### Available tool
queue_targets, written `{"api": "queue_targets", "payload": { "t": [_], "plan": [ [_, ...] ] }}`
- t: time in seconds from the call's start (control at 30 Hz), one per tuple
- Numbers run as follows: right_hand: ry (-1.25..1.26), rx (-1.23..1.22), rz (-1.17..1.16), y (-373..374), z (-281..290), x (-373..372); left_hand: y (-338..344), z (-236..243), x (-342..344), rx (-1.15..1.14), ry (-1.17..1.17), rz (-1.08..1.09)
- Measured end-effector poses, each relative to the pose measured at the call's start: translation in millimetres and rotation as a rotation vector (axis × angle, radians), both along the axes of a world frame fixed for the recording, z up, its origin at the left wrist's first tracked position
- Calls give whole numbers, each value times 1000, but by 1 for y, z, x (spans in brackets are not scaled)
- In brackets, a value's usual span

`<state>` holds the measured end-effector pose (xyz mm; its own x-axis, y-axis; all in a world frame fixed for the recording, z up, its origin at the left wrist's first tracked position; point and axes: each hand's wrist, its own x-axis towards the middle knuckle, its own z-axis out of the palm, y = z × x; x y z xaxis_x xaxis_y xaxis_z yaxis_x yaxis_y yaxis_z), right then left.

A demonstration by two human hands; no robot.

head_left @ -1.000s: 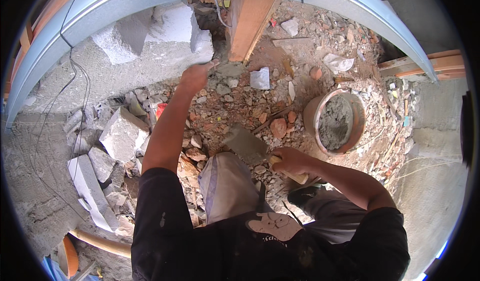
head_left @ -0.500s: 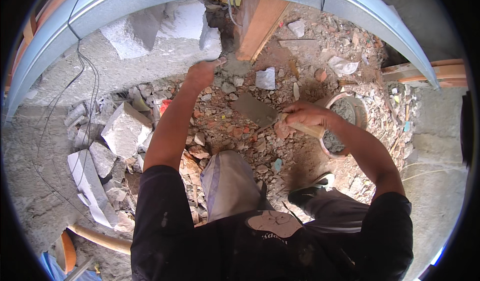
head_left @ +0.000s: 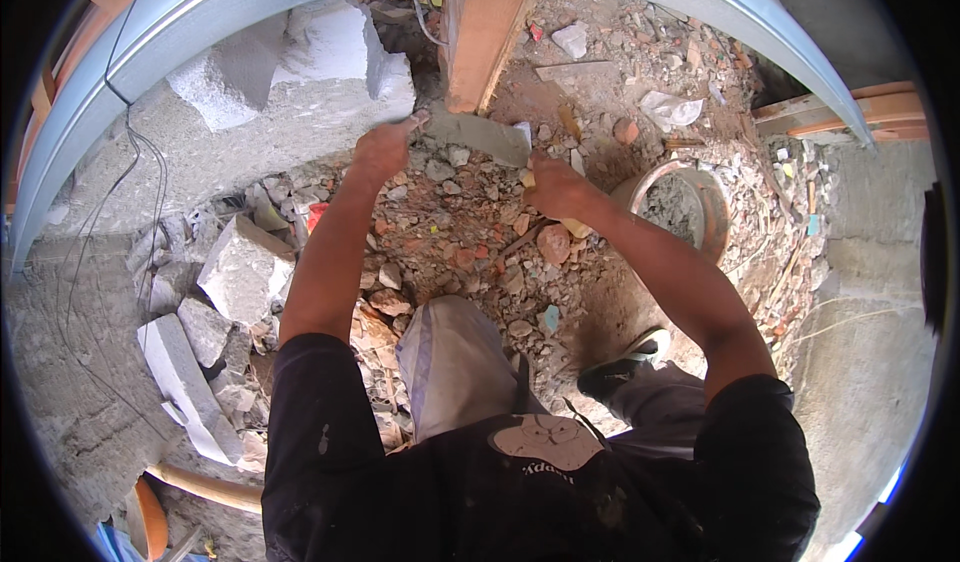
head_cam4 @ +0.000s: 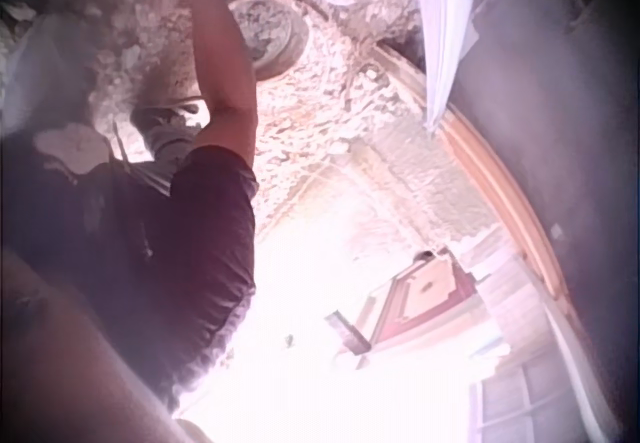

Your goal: The person mixes cement with a hoe, then uses a trowel to scoop cement from a bucket and apply it to a wooden frame on the ground. The person repeatedly scoops and places cement along the frame.

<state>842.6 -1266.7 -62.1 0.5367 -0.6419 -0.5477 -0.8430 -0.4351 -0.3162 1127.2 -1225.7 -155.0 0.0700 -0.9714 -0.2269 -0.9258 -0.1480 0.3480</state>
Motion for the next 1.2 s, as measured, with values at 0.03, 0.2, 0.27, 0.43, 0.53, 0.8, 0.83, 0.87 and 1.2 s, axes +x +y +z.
{"api": "queue_targets", "payload": {
  "t": [0.03, 0.2, 0.27, 0.43, 0.53, 0.8, 0.83, 0.87, 1.2],
  "plan": [
    [-32, -42, -42, -5, 2, 0, 0, 3, -3, -5, 8, -6],
    [-36, 55, -135, 38, 28, -34, 8, -8, 6, -24, -18, -6],
    [-132, -20, -182, 59, 55, -74, 7, 10, -2, 69, -46, 5],
    [-221, -118, -339, 61, 126, -194, 10, 2, -13, 44, -87, 61],
    [4, -274, -251, 67, 194, -225, 3, 2, -21, 49, -91, 111],
    [675, -353, -248, 22, 172, -257, 1, 7, -19, 12, -157, 83],
    [671, -346, -243, 14, 164, -261, 7, 11, -28, 0, -118, 111],
    [662, -337, -236, 8, 153, -261, 16, 16, -39, -8, -82, 141],
    [448, -184, -321, 51, 140, -259, 201, -1, -128, -324, 477, 388]
  ]
}}
